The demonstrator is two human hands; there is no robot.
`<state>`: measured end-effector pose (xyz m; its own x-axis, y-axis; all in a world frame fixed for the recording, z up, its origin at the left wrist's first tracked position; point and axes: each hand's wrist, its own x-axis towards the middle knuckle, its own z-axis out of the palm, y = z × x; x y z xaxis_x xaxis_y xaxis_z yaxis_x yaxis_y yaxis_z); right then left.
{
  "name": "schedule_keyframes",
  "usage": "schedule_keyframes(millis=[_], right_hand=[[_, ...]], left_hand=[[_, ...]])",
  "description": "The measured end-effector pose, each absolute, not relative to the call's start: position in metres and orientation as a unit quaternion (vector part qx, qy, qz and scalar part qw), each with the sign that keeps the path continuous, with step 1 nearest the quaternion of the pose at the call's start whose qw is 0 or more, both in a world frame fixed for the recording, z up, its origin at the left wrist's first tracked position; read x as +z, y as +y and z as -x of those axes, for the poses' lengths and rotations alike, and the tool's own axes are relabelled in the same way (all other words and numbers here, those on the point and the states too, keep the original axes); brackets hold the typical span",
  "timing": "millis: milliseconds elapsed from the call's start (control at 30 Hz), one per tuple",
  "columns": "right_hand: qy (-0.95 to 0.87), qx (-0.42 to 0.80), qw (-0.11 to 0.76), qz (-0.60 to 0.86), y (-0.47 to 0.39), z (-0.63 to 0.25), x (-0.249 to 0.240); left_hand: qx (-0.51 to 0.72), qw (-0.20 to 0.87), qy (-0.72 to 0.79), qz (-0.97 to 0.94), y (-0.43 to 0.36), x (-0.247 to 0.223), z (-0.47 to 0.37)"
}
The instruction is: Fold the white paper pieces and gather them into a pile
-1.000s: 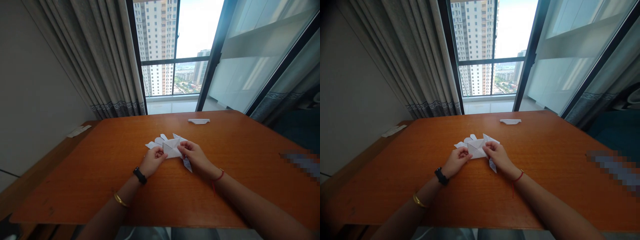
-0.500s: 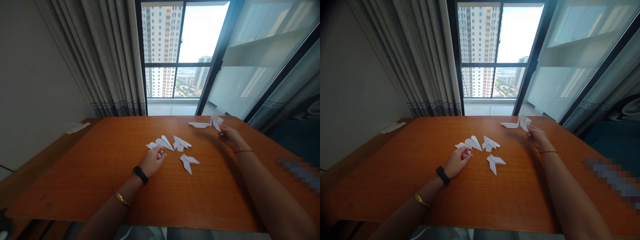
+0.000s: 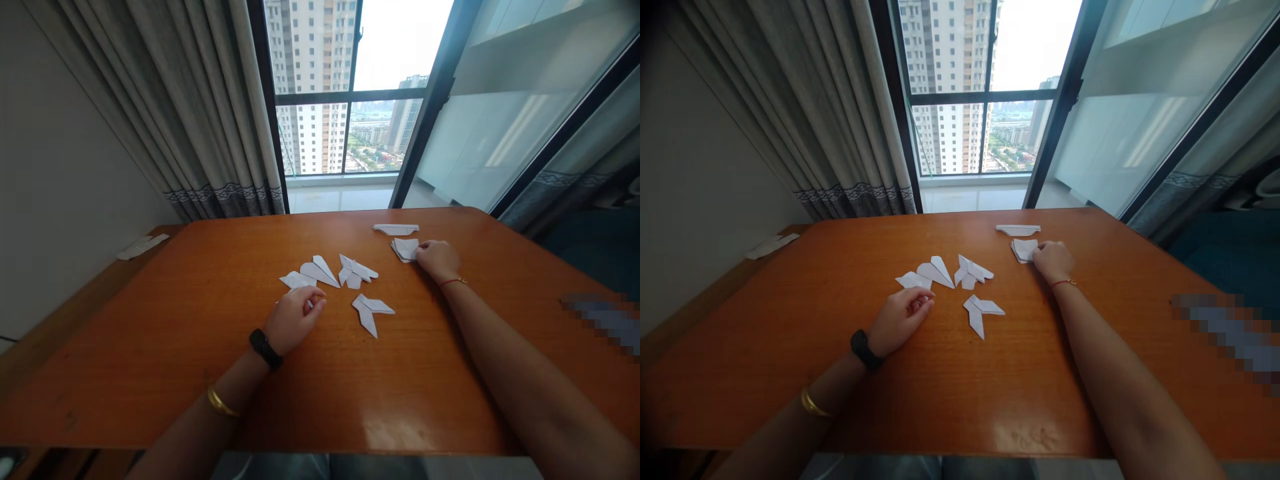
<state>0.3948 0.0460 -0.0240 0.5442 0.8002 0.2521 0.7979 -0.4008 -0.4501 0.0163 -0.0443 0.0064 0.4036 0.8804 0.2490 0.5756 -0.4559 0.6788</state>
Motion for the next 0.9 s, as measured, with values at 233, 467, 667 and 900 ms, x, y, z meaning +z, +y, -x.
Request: schedule_keyframes(millis=[233, 467, 667, 900], right_hand=[[-0.475, 0.001, 0.328, 0.817, 0.036, -0.395, -0.009], [-0.587, 0.075, 0.344, 0.729, 0.034, -0.347, 0.028], [-0.756, 0.17, 0.178, 0.606, 0.028, -0.271, 0.012], [-0.732, 0.211, 0.185, 0.621, 0.016, -0.273, 0.026]], left_hand=[[0.331, 0.265, 0.465, -0.777, -0.039, 0.005, -0.013], [0.343, 0.25, 0.452, -0.785, -0.039, 0.008, -0.01], [0.338, 0.231, 0.464, -0.786, -0.04, 0.009, -0.008], [0.366, 0.346, 0.441, -0.743, -0.039, 0.005, -0.011]])
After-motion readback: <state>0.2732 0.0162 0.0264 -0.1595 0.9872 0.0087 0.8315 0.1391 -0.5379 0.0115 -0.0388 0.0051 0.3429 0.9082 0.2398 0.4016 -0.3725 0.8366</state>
